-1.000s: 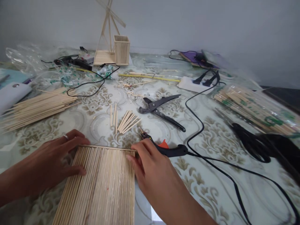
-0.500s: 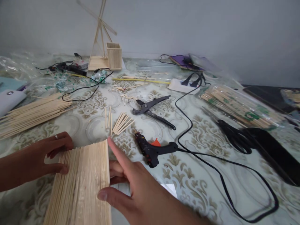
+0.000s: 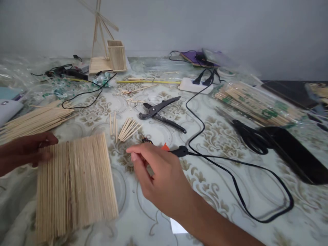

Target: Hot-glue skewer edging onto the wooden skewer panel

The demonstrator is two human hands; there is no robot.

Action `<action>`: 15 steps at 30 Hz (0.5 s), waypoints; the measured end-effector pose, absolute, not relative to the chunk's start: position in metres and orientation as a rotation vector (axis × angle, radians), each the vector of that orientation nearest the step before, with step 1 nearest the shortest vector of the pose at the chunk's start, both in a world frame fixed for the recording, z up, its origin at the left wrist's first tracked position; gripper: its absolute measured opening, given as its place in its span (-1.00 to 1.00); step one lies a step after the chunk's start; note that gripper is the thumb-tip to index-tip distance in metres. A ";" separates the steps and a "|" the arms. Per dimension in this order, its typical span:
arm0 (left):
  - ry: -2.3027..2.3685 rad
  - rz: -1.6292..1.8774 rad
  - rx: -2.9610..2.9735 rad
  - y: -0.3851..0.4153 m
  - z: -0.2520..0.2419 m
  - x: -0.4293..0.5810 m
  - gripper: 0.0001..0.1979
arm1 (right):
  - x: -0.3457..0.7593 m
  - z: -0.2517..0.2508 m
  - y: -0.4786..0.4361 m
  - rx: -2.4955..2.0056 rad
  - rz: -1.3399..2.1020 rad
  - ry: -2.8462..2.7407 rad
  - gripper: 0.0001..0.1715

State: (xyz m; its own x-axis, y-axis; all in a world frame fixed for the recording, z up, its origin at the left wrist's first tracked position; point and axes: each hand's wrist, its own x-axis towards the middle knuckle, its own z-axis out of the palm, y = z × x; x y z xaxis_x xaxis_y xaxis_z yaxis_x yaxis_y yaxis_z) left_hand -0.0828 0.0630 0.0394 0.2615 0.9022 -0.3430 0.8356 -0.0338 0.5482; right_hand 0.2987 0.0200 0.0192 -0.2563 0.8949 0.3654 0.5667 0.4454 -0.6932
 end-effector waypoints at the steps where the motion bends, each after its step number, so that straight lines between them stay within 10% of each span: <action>1: 1.554 0.166 1.752 0.064 0.041 -0.083 -0.70 | 0.298 0.019 0.020 -1.198 0.545 -1.960 -0.77; 15: 1.703 0.777 1.713 0.064 0.048 -0.109 -0.55 | 0.286 -0.008 0.031 -1.021 0.650 -2.548 -0.74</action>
State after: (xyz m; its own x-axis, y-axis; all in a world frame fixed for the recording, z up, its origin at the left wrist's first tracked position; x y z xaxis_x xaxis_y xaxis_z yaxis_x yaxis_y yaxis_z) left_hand -0.1091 0.0636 0.0477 0.0079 1.0000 -0.0039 0.6522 -0.0022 0.7580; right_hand 0.2862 0.0309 -0.0084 -0.6934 0.7101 0.1225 0.5646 0.6411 -0.5198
